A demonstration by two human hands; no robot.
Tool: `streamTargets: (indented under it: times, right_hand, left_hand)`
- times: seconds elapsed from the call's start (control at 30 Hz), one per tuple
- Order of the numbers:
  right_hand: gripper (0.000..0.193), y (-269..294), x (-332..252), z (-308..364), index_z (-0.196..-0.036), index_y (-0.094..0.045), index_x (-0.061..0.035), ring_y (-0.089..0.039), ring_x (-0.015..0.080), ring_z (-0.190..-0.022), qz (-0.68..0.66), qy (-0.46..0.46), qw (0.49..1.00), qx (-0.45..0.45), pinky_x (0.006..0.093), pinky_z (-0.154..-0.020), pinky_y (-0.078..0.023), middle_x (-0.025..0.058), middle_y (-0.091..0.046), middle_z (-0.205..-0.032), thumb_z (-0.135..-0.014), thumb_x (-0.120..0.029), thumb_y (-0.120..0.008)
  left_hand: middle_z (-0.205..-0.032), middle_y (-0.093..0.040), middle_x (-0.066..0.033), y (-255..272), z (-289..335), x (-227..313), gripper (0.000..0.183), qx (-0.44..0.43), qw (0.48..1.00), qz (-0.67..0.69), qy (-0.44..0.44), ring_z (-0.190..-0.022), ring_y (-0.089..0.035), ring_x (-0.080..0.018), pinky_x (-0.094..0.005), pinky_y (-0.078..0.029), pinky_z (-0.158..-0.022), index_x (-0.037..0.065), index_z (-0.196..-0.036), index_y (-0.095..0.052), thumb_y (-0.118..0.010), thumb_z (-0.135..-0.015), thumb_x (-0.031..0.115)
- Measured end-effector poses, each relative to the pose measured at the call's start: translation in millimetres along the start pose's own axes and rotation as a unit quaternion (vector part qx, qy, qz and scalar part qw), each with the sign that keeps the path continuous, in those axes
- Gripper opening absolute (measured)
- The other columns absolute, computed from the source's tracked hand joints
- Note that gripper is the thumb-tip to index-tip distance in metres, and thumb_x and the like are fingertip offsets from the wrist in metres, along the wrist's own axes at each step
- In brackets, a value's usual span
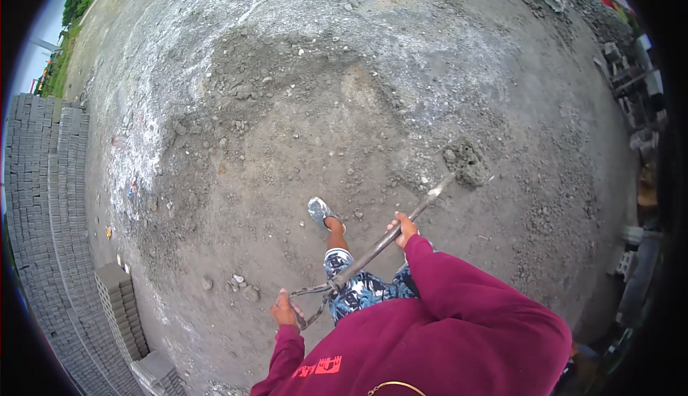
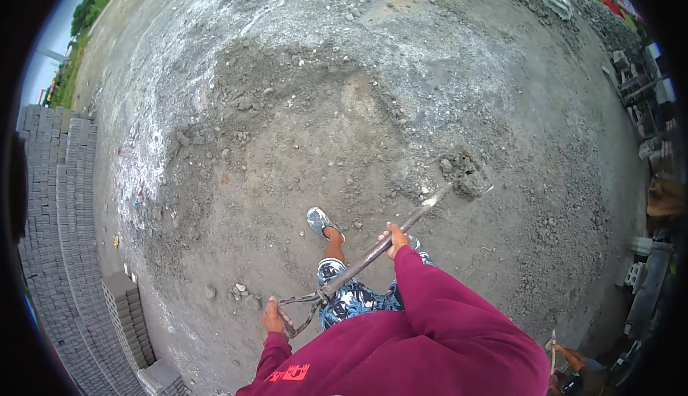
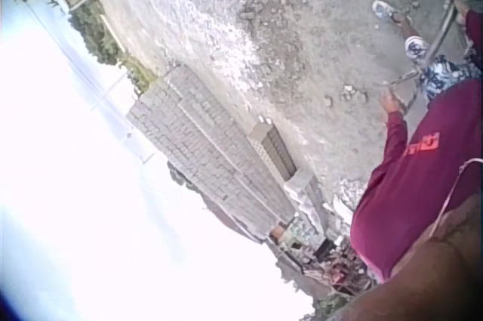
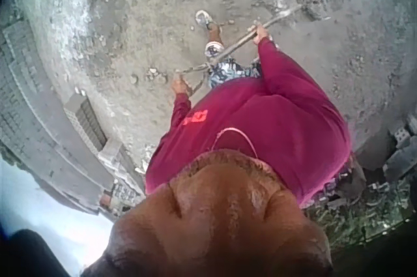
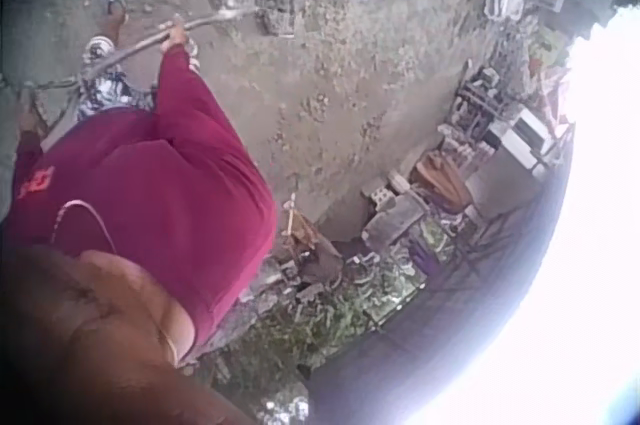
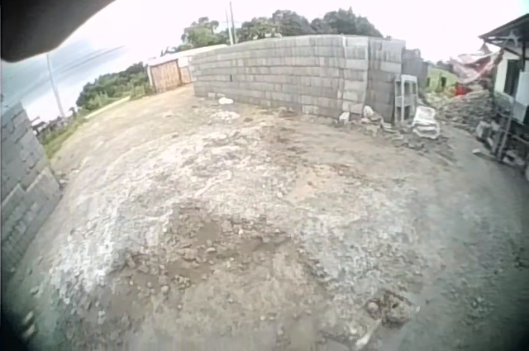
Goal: The person uses a shovel to move gravel and dirt on a construction site.
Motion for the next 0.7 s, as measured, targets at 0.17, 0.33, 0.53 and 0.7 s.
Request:
streamTargets:
  times: [0.17, 0.33, 0.53, 0.7]
  right_hand:
    - [0.026, 221.8, -244.0, 64.0, -0.090, -0.052, -0.0150, -0.051, 0.0180, -0.061, -0.117, 0.202, 0.969, 0.083, 0.0374, -0.058, -0.047, 0.0021, -0.050, -0.074, -0.078, -0.026, -0.072]
    - [0.016, 405.7, -348.7, 191.0, -0.078, -0.049, -0.0161, -0.050, 0.0116, -0.049, -0.129, 0.284, 0.948, 0.070, 0.0303, -0.046, -0.041, -0.0044, -0.049, -0.059, -0.078, -0.023, -0.063]
    - [0.012, 396.2, -268.6, 195.3, -0.078, -0.051, -0.0136, -0.050, 0.0119, -0.047, -0.092, 0.210, 0.972, 0.059, 0.0269, -0.044, -0.040, -0.0031, -0.049, -0.058, -0.076, -0.017, -0.062]
    - [0.016, 269.3, -194.4, 154.8, -0.079, -0.051, -0.0110, -0.050, 0.0127, -0.045, -0.044, 0.015, 0.999, 0.015, 0.0284, -0.040, -0.041, -0.0008, -0.051, -0.059, -0.076, -0.017, -0.066]
  left_hand:
    - [-0.056, -0.049, -0.0024, -261.0, 157.2, -8.0, 0.034, -0.364, 0.925, -0.101, -0.032, -0.043, -0.046, -0.0115, -0.0270, -0.040, -0.038, 0.004, -0.079, -0.055, -0.062, -0.089, 0.036]
    - [-0.060, -0.054, 0.0004, -374.2, 457.6, -20.9, 0.036, -0.728, 0.592, -0.208, -0.277, -0.054, -0.049, -0.0070, -0.0276, -0.039, -0.050, 0.004, -0.079, -0.057, -0.064, -0.087, 0.038]
    - [-0.058, -0.045, -0.0017, -363.1, 440.9, -21.5, 0.046, -0.829, 0.505, -0.128, -0.203, -0.054, -0.044, -0.0094, -0.0287, -0.036, -0.050, 0.004, -0.077, -0.054, -0.050, -0.092, 0.047]
    - [-0.064, -0.058, -0.0074, -382.8, 244.3, -16.3, 0.058, -0.623, 0.750, -0.222, -0.003, -0.050, -0.058, -0.0168, -0.0281, -0.046, -0.045, 0.003, -0.081, -0.056, -0.040, -0.092, 0.058]
Point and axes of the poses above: each hand's wrist, its own z-axis away from the middle knuckle, its own y-axis out of the back of the hand, x = y × z, the point moved 6 cm from there along -z, towards the middle knuckle
